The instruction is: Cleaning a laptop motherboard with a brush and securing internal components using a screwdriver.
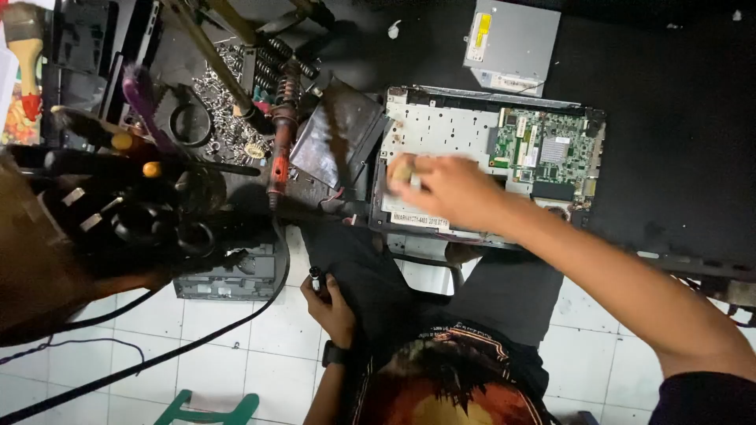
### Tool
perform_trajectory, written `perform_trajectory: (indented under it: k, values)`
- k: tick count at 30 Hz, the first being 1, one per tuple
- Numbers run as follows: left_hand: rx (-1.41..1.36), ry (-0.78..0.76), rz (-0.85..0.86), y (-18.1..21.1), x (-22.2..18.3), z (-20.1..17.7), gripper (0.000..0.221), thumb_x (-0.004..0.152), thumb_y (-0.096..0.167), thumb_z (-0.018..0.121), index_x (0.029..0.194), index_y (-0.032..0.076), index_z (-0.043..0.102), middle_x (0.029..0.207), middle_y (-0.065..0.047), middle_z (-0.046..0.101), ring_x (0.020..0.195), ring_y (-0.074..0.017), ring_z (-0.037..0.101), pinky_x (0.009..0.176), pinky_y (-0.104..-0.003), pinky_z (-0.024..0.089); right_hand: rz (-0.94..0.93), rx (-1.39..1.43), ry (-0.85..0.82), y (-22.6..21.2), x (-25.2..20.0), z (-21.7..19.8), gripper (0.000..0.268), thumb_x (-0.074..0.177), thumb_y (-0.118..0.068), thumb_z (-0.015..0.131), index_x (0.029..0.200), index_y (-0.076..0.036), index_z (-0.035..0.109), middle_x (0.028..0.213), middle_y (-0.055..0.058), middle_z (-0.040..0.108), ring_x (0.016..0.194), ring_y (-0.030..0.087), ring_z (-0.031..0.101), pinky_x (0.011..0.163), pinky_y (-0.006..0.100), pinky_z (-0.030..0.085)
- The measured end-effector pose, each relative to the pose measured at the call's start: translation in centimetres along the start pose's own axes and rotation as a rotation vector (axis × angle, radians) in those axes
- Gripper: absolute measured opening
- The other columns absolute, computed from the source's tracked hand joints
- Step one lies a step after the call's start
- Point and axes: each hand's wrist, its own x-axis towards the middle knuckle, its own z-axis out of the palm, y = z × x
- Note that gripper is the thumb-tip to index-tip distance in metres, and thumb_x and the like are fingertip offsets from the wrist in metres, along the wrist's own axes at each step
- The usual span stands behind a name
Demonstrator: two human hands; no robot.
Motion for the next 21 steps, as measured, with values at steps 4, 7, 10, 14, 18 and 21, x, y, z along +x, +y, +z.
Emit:
perform_trajectory:
  k: [4, 7, 10, 14, 18, 21]
  values:
    - [0.041, 0.004, 0.033, 0.0, 0.3, -0.1, 0.026, 0.106, 0.021, 0.061, 0.125, 0.005, 0.055, 0.080, -0.021, 0.064, 0.065, -0.0287, 0.063, 0.060, -0.040, 0.050, -0.072, -0.277, 0.337, 0.9, 1.2, -0.3, 0.014, 0.107, -0.025, 0.057, 0.112, -0.014, 0.064, 0.088, 0.002, 0.067, 0.056, 0.018, 0.065, 0.056, 0.030, 0.053]
    - [0.066, 0.014, 0.033, 0.0, 0.1, 0.0, 0.027, 0.105, 0.022, 0.062, 0.125, 0.005, 0.055, 0.080, -0.025, 0.063, 0.064, -0.0332, 0.062, 0.059, -0.043, 0.049, 0.137, 0.161, -0.004, 0.4, 1.2, 0.3, 0.042, 0.108, -0.033, 0.052, 0.083, -0.003, 0.067, 0.087, 0.017, 0.075, 0.034, 0.011, 0.041, 0.045, 0.028, 0.049]
    - [0.096, 0.018, 0.015, 0.7, -0.2, 0.0, 0.030, 0.104, 0.023, 0.063, 0.126, 0.004, 0.055, 0.082, -0.027, 0.064, 0.065, -0.0373, 0.062, 0.060, -0.045, 0.049, 0.182, 0.141, -0.023, 2.7, 1.1, 0.2, 0.046, 0.109, -0.032, 0.053, 0.074, -0.004, 0.064, 0.054, 0.005, 0.058, 0.033, 0.011, 0.041, 0.040, 0.027, 0.040]
    - [0.042, -0.002, -0.144, 2.3, -0.2, 0.1, 0.038, 0.099, 0.027, 0.060, 0.128, 0.002, 0.054, 0.112, -0.018, 0.069, 0.097, -0.0279, 0.065, 0.083, -0.038, 0.052, 0.230, -0.310, 0.040, 0.0, 0.1, -1.7, 0.012, 0.107, -0.017, 0.051, 0.096, -0.016, 0.057, 0.061, -0.005, 0.052, 0.046, 0.010, 0.047, 0.035, 0.025, 0.036]
    - [0.040, -0.004, -0.088, 2.4, -0.2, 0.2, 0.038, 0.100, 0.025, 0.058, 0.130, 0.001, 0.054, 0.126, -0.021, 0.065, 0.114, -0.0322, 0.061, 0.097, -0.040, 0.047, -0.225, -0.163, 0.077, -0.6, -6.1, 3.8, 0.016, 0.099, 0.005, 0.063, 0.094, -0.011, 0.062, 0.063, -0.002, 0.059, 0.046, 0.010, 0.050, 0.036, 0.020, 0.041]
    - [0.049, 0.003, -0.086, 2.1, -0.1, 0.4, 0.034, 0.102, 0.023, 0.058, 0.128, 0.002, 0.055, 0.118, -0.018, 0.066, 0.105, -0.0294, 0.063, 0.089, -0.039, 0.049, -0.012, 0.112, 0.039, -1.7, -8.2, 3.4, 0.007, 0.099, -0.023, 0.061, 0.105, -0.020, 0.064, 0.061, -0.006, 0.062, 0.043, 0.010, 0.056, 0.035, 0.027, 0.046]
